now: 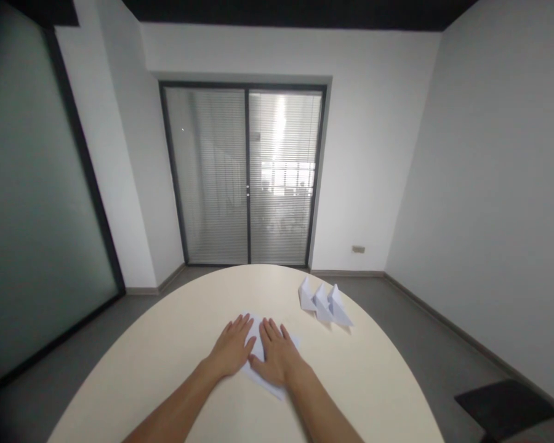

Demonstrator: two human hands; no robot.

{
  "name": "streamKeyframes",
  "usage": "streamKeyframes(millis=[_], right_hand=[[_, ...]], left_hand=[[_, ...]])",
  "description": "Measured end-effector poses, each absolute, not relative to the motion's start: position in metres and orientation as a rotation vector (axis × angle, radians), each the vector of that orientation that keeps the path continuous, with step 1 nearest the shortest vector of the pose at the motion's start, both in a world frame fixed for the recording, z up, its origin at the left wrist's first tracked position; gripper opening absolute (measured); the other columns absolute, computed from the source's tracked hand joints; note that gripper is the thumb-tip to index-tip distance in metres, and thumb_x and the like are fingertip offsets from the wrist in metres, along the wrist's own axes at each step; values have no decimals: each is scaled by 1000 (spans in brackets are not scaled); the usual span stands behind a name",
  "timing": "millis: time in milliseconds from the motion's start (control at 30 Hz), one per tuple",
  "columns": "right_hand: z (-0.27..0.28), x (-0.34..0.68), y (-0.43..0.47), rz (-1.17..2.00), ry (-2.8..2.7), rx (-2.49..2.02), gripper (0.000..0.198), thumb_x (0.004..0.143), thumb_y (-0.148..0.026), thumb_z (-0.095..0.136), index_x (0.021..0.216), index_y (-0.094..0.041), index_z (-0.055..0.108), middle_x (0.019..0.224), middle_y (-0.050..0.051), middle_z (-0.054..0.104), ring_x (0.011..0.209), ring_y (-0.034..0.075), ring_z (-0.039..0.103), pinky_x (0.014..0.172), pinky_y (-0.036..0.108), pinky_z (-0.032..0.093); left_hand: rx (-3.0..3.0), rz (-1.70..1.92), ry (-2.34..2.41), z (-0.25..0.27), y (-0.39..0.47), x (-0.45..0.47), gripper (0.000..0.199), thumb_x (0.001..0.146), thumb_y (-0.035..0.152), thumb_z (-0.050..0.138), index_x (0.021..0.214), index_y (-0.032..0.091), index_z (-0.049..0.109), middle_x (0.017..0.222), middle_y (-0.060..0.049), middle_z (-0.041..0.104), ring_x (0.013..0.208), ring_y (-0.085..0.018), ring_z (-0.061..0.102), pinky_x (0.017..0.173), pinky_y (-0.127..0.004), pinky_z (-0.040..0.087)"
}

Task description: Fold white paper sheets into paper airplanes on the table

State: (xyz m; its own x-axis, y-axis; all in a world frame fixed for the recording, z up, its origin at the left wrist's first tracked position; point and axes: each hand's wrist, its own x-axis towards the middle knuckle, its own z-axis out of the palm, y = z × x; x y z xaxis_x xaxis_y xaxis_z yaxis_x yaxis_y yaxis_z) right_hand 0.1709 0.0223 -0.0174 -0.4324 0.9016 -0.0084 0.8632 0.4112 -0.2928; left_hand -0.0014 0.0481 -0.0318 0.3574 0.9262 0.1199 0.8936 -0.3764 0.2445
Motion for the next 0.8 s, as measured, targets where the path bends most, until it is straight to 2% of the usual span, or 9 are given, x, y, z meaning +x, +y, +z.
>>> streamKeyframes(millis=[67, 167, 233, 333, 500, 667, 800], right_hand=[[-16, 168, 18, 410, -2560, -1515, 88, 88, -64, 41, 155, -10, 19, 161, 17, 12, 150, 31, 7, 121, 52, 4], [-13, 167, 15, 459, -2622, -1366, 90, 87, -66, 44, 155, -13, 20, 161, 15, 14, 150, 30, 9, 121, 52, 3], [-11, 167, 14, 464, -2611, -1329, 87, 88, -66, 43, 155, -16, 21, 161, 14, 16, 150, 30, 11, 121, 51, 4], [-10, 167, 15, 463, -2581, -1378, 84, 90, -66, 40, 155, -17, 20, 161, 13, 16, 150, 30, 11, 121, 52, 6], [-11, 169, 19, 487, -2586, -1431, 86, 89, -69, 38, 156, -17, 19, 162, 12, 14, 150, 31, 8, 122, 52, 6], [-13, 170, 20, 518, -2548, -1603, 96, 85, -76, 38, 156, -14, 16, 162, 13, 7, 150, 32, 2, 121, 53, 4], [-16, 167, 17, 512, -2497, -1792, 102, 84, -79, 34, 156, -9, 12, 162, 15, 2, 150, 32, -2, 121, 53, 3]], left_hand=[[2483, 398, 1723, -27, 46, -1, 54, 96, 35, 34, 145, 14, 45, 154, -13, 39, 143, -29, 32, 117, -49, 22], [2535, 492, 1841, -20, 43, 0, 47, 93, 29, 39, 133, 13, 57, 136, -18, 57, 130, -33, 47, 115, -54, 22], [2564, 530, 1870, -19, 42, 1, 44, 92, 25, 40, 129, 12, 60, 128, -18, 61, 125, -33, 51, 113, -54, 26], [2588, 498, 1768, -23, 44, -2, 48, 94, 24, 35, 137, 14, 54, 141, -15, 53, 134, -31, 44, 113, -49, 31], [2554, 401, 1671, -35, 52, -7, 54, 97, 31, 30, 147, 16, 42, 157, -10, 34, 146, -30, 26, 118, -50, 24], [2517, 417, 1676, -42, 55, -7, 58, 96, 40, 32, 149, 17, 39, 158, -9, 29, 148, -30, 21, 119, -50, 19], [2521, 399, 1703, -41, 55, -5, 57, 97, 38, 31, 149, 16, 38, 158, -9, 30, 147, -29, 21, 120, -51, 18]])
